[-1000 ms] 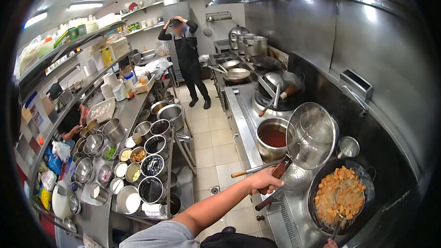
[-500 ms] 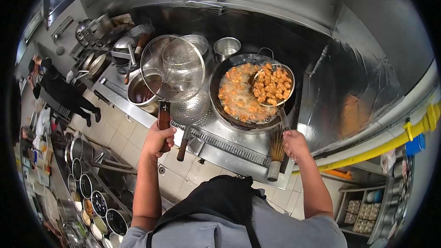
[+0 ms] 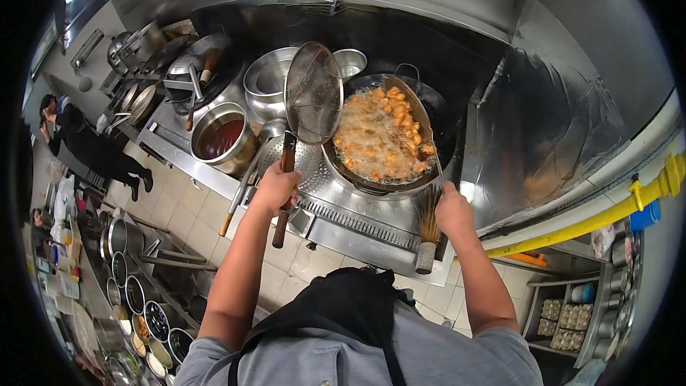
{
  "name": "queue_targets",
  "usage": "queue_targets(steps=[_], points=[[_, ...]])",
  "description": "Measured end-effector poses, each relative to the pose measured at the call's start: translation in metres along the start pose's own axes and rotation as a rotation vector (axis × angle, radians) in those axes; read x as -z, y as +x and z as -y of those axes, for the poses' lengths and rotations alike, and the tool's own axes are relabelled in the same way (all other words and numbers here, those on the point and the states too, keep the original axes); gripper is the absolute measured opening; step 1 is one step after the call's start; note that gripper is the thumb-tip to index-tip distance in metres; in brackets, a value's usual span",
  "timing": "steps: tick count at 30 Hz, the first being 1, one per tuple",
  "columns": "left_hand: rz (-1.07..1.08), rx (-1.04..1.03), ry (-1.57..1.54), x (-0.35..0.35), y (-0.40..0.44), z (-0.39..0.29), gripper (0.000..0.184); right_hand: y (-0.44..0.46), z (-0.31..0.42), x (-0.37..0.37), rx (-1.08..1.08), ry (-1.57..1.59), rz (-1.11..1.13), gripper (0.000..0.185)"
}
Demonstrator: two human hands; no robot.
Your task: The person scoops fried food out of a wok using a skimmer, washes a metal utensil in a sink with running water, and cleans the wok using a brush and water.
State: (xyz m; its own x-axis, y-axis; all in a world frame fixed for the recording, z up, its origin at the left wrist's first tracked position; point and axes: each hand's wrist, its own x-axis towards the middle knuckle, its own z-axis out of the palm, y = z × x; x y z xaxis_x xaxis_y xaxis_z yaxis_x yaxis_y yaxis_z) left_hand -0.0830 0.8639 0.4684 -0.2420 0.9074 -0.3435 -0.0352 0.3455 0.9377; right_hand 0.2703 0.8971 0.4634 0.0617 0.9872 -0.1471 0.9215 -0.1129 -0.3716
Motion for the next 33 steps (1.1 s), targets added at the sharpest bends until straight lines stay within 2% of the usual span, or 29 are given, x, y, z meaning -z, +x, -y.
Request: queue_targets(steps=[2, 4, 5, 6, 8, 9, 10, 11, 12, 14, 15, 16, 18, 20, 23, 25, 26, 28, 33], points=[[-0.021, -0.006, 0.021, -0.008, 0.016, 0.001, 0.013, -0.009, -0.005, 0.004, 0.02, -0.022, -0.032, 0.034], [-0.105, -0.084, 0.185, -0.015, 0.04, 0.007, 0.02, -0.021, -0.004, 0.022, 0.019, 0.019, -0.034, 0.034], [-0.176, -0.195, 0.395, -0.012, 0.069, 0.029, 0.034, -0.02, -0.007, 0.025, 0.014, 0.02, -0.041, 0.034], [-0.168, -0.199, 0.395, -0.017, 0.073, 0.027, 0.034, -0.019, -0.013, 0.029, 0.001, 0.016, -0.071, 0.035], [-0.267, -0.337, 0.54, -0.031, 0.08, 0.024, 0.04, -0.017, -0.024, 0.032, -0.025, 0.014, -0.102, 0.035], [-0.245, -0.223, 0.572, -0.039, 0.077, 0.013, 0.041, -0.012, -0.028, 0.032, -0.012, -0.002, -0.118, 0.037], [-0.237, -0.231, 0.578, -0.046, 0.084, 0.018, 0.041, -0.005, -0.036, 0.03, 0.003, -0.017, -0.136, 0.04], [-0.238, -0.209, 0.621, -0.054, 0.096, 0.028, 0.04, 0.015, -0.072, 0.004, 0.186, -0.048, -0.269, 0.032], [-0.241, -0.189, 0.663, -0.062, 0.098, 0.026, 0.039, 0.012, -0.061, 0.013, 0.178, -0.041, -0.281, 0.032], [-0.195, -0.166, 0.685, -0.073, 0.102, 0.029, 0.034, 0.01, -0.034, 0.033, -0.254, 0.375, 0.351, 0.034], [-0.147, -0.124, 0.566, -0.078, 0.109, 0.038, 0.034, 0.009, -0.03, 0.029, -0.299, 0.513, 0.36, 0.026], [-0.093, -0.081, 0.447, -0.084, 0.116, 0.047, 0.034, 0.011, -0.03, 0.023, -0.301, 0.521, 0.345, 0.026], [-0.083, -0.123, 0.429, -0.092, 0.115, 0.052, 0.029, 0.014, -0.033, 0.014, -0.345, 0.768, 0.572, 0.017], [-0.091, -0.158, 0.409, -0.096, 0.108, 0.051, 0.025, 0.015, -0.027, 0.01, -0.358, 0.821, 0.622, 0.015], [0.009, -0.008, 0.263, -0.101, 0.077, 0.024, 0.026, 0.025, -0.03, -0.002, -0.358, 0.953, 0.732, 0.013], [0.005, -0.006, 0.225, -0.102, 0.072, 0.024, 0.026, 0.032, -0.041, -0.018, -0.364, 1.05, 0.836, 0.013], [0.004, 0.008, 0.189, -0.1, 0.068, 0.026, 0.026, 0.032, -0.045, -0.027, -0.361, 1.054, 0.84, 0.013], [-0.008, 0.013, 0.247, -0.095, 0.058, 0.02, 0.027, 0.033, -0.05, -0.04, -0.344, 1.261, 0.864, 0.009], [0.004, -0.02, 0.24, -0.076, 0.043, 0.007, 0.024, 0.021, -0.057, -0.055, -0.281, 1.426, 0.806, 0.007]])
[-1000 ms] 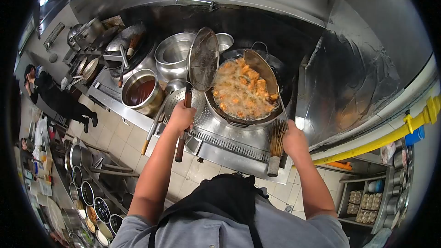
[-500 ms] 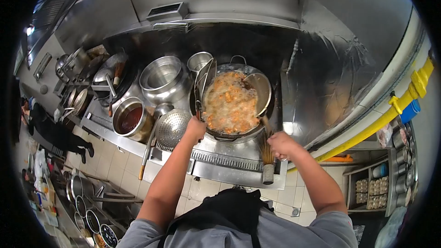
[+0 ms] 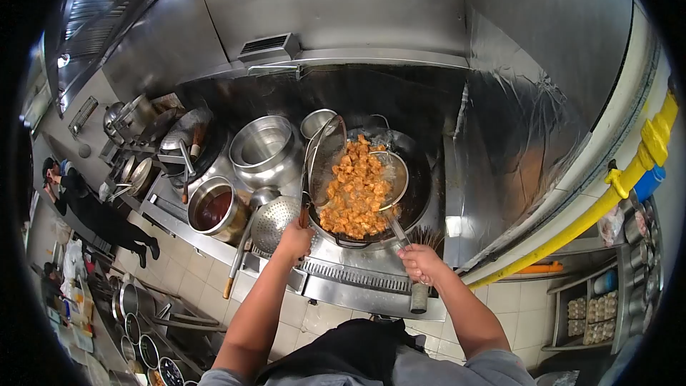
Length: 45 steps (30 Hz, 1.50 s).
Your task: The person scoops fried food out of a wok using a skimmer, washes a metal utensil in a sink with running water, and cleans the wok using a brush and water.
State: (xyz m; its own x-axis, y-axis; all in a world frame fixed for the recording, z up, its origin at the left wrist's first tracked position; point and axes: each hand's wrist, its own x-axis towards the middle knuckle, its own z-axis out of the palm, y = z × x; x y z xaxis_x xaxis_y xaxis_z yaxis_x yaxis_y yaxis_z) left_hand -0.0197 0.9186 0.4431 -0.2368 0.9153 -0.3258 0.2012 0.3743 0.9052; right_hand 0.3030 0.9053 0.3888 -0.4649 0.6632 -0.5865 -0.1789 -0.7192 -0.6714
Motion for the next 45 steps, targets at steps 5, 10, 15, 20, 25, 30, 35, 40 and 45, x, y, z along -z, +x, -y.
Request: queue_targets(steps=[5, 10, 15, 20, 25, 30, 35, 40, 45], points=[[-0.072, -0.082, 0.046, 0.006, -0.001, 0.002, 0.02, -0.021, -0.001, -0.005, 0.064, 0.033, 0.024, 0.006], [-0.043, 0.008, -0.143, 0.009, -0.001, 0.001, 0.015, -0.039, 0.015, -0.01, 0.093, 0.002, 0.022, 0.007], [0.15, 0.123, -0.542, 0.015, 0.007, 0.021, 0.013, -0.059, 0.043, -0.038, 0.108, -0.122, 0.008, 0.006], [0.368, 0.194, -0.857, -0.002, -0.001, 0.021, 0.01, -0.071, 0.069, -0.083, 0.15, -0.369, -0.145, 0.007], [0.509, 0.203, -0.94, -0.012, -0.011, 0.029, 0.01, -0.043, 0.04, -0.062, 0.624, -1.309, -0.576, 0.017], [0.621, 0.24, -1.061, -0.026, -0.016, 0.041, 0.022, -0.069, 0.036, -0.093, 0.434, -1.445, -0.691, 0.023], [0.679, 0.265, -1.031, -0.027, -0.006, 0.048, 0.019, -0.087, 0.036, -0.085, 0.521, -1.466, -0.679, 0.019], [0.703, 0.235, -0.881, -0.019, -0.026, 0.054, 0.037, -0.095, 0.048, -0.07, 0.594, -1.489, -0.843, 0.021], [0.757, 0.286, -1.027, -0.008, -0.04, 0.032, 0.033, -0.082, 0.062, -0.043, 0.73, -1.355, -0.926, 0.022]])
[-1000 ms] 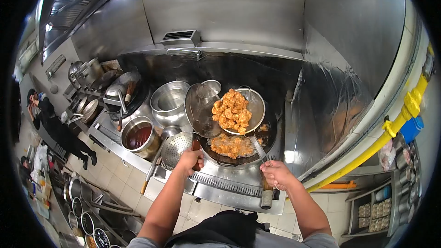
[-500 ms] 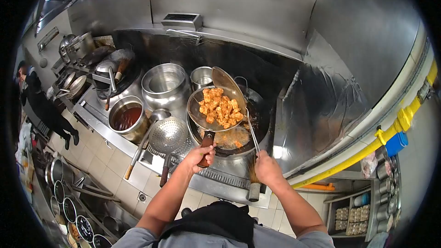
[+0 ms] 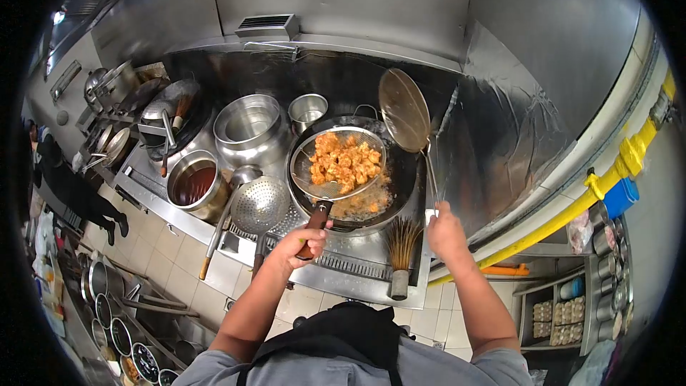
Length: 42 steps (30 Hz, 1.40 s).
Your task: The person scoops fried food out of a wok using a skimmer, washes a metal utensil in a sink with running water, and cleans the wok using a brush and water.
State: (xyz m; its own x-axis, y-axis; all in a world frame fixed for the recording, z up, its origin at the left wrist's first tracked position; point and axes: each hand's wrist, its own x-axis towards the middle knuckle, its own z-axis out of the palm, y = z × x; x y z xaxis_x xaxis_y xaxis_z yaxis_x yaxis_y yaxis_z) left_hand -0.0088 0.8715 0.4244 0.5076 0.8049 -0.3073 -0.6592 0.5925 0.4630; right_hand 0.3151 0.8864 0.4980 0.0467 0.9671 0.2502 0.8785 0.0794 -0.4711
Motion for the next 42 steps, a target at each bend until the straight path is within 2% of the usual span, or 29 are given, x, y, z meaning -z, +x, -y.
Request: queue_targets(steps=[3, 4, 6, 7, 8, 10, 11, 12, 15, 20, 21, 22, 28, 30, 34, 40, 42], points=[[0.016, 0.0, 0.032, -0.003, 0.006, -0.019, 0.032, 0.012, -0.024, -0.017, -0.101, -0.083, 0.101, 0.024], [-0.074, -0.061, 0.101, -0.012, 0.005, -0.024, 0.03, 0.011, -0.036, -0.029, -0.113, -0.074, 0.097, 0.024], [-0.101, -0.114, 0.156, -0.019, 0.003, -0.037, 0.032, 0.011, -0.04, -0.04, -0.04, -0.049, 0.241, 0.03], [-0.099, -0.129, 0.176, -0.02, 0.0, -0.044, 0.035, 0.008, -0.039, -0.048, -0.244, 0.045, 0.38, 0.022], [-0.1, -0.125, 0.191, -0.022, -0.003, -0.05, 0.035, 0.004, -0.032, -0.049, -0.25, 0.059, 0.374, 0.022], [-0.092, -0.167, 0.218, -0.027, -0.009, -0.06, 0.035, -0.004, -0.02, -0.048, -0.712, 0.65, 0.643, 0.018], [-0.1, -0.184, 0.227, -0.03, -0.012, -0.063, 0.033, -0.007, 0.001, -0.03, -0.759, 0.809, 0.7, 0.007], [-0.102, -0.186, 0.239, -0.036, -0.014, -0.065, 0.033, -0.006, 0.001, -0.031, -0.755, 0.821, 0.699, 0.007], [-0.113, -0.217, 0.248, -0.043, -0.018, -0.072, 0.033, -0.002, 0.005, -0.037, -1.008, 1.275, 0.936, 0.004], [-0.082, -0.232, 0.242, -0.049, -0.024, -0.069, 0.034, 0.029, -0.019, -0.098, -0.985, 1.426, 0.936, 0.011], [-0.113, -0.239, 0.245, -0.051, -0.027, -0.067, 0.034, 0.036, -0.022, -0.109, -0.875, 1.376, 0.934, 0.004], [-0.148, -0.246, 0.248, -0.051, -0.031, -0.065, 0.035, 0.041, -0.025, -0.119, -0.768, 1.326, 0.933, 0.006], [-0.191, -0.251, 0.254, -0.039, -0.045, -0.05, 0.037, 0.044, -0.008, -0.128, -0.733, 1.327, 0.883, 0.005], [-0.199, -0.25, 0.262, -0.032, -0.05, -0.045, 0.037, 0.04, -0.006, -0.12, -0.657, 1.397, 0.897, 0.006], [-0.221, -0.233, 0.287, -0.01, -0.058, -0.04, 0.038, 0.021, -0.022, -0.106, -0.687, 1.423, 0.888, 0.005], [-0.288, -0.199, 0.289, 0.015, -0.065, -0.026, 0.043, -0.002, -0.032, -0.059, -0.697, 1.354, 0.791, 0.01], [-0.281, -0.201, 0.282, 0.021, -0.065, -0.024, 0.046, -0.001, -0.029, -0.042, -0.627, 1.291, 0.689, 0.011]])
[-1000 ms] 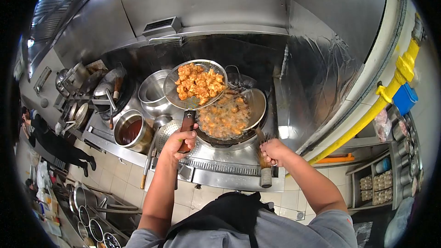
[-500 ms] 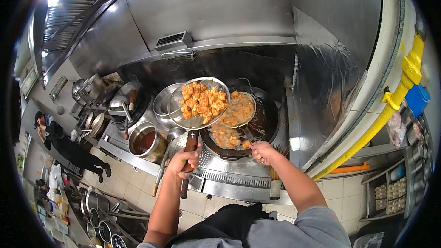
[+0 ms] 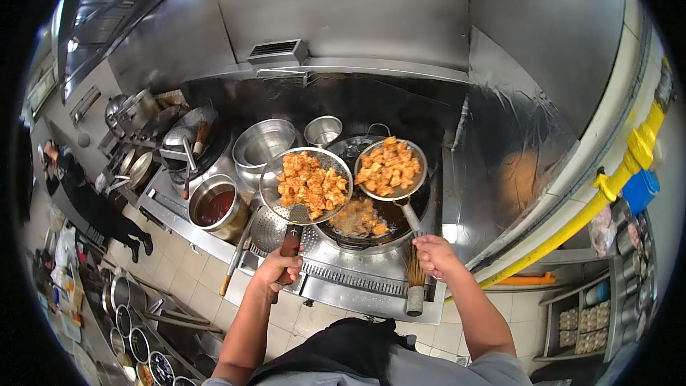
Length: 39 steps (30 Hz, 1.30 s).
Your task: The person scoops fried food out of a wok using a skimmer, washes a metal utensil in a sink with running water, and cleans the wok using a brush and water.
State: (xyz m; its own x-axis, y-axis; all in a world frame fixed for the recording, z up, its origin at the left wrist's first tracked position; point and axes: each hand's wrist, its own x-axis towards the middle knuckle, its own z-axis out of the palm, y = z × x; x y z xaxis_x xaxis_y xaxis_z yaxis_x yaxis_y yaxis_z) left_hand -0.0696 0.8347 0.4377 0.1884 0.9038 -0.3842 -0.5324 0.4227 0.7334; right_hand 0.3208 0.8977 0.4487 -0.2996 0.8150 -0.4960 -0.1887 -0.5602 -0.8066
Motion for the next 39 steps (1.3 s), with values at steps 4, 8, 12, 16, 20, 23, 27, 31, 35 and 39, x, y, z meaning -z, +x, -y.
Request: queue_targets(steps=[4, 8, 12, 16, 20, 23, 27, 31, 35, 39], points=[[-0.03, 0.0, 0.129, -0.001, 0.007, 0.007, 0.042, -0.031, 0.026, -0.013, 0.042, -0.158, -0.088, 0.011], [0.0, 0.012, 0.161, -0.008, 0.027, 0.011, 0.044, -0.063, 0.045, -0.028, 0.019, -0.169, -0.031, 0.012], [0.052, 0.065, 0.196, -0.022, 0.05, 0.012, 0.043, -0.073, 0.058, -0.033, -0.048, -0.109, 0.03, 0.014], [0.036, 0.08, 0.214, -0.028, 0.065, 0.024, 0.043, -0.055, 0.047, -0.033, 0.016, -0.497, -0.229, 0.018], [0.066, 0.102, 0.134, -0.033, 0.076, 0.036, 0.039, -0.027, 0.009, -0.008, 0.668, -1.194, -0.382, 0.023], [0.168, 0.158, -0.067, -0.035, 0.087, 0.046, 0.04, -0.04, 0.004, -0.056, 0.325, -1.396, -0.515, 0.026], [0.22, 0.191, -0.14, -0.044, 0.08, 0.045, 0.035, -0.047, -0.01, -0.071, 0.329, -1.511, -0.524, 0.022], [0.304, 0.17, -0.172, -0.031, 0.061, 0.055, 0.039, -0.055, 0.021, -0.052, 0.409, -1.436, -0.561, 0.022], [0.262, 0.144, -0.045, -0.03, 0.064, 0.054, 0.043, -0.066, 0.01, -0.052, 0.4, -1.409, -0.462, 0.022], [0.269, 0.148, -0.084, -0.018, 0.066, 0.063, 0.044, -0.066, 0.021, -0.046, 0.393, -1.392, -0.491, 0.025]])
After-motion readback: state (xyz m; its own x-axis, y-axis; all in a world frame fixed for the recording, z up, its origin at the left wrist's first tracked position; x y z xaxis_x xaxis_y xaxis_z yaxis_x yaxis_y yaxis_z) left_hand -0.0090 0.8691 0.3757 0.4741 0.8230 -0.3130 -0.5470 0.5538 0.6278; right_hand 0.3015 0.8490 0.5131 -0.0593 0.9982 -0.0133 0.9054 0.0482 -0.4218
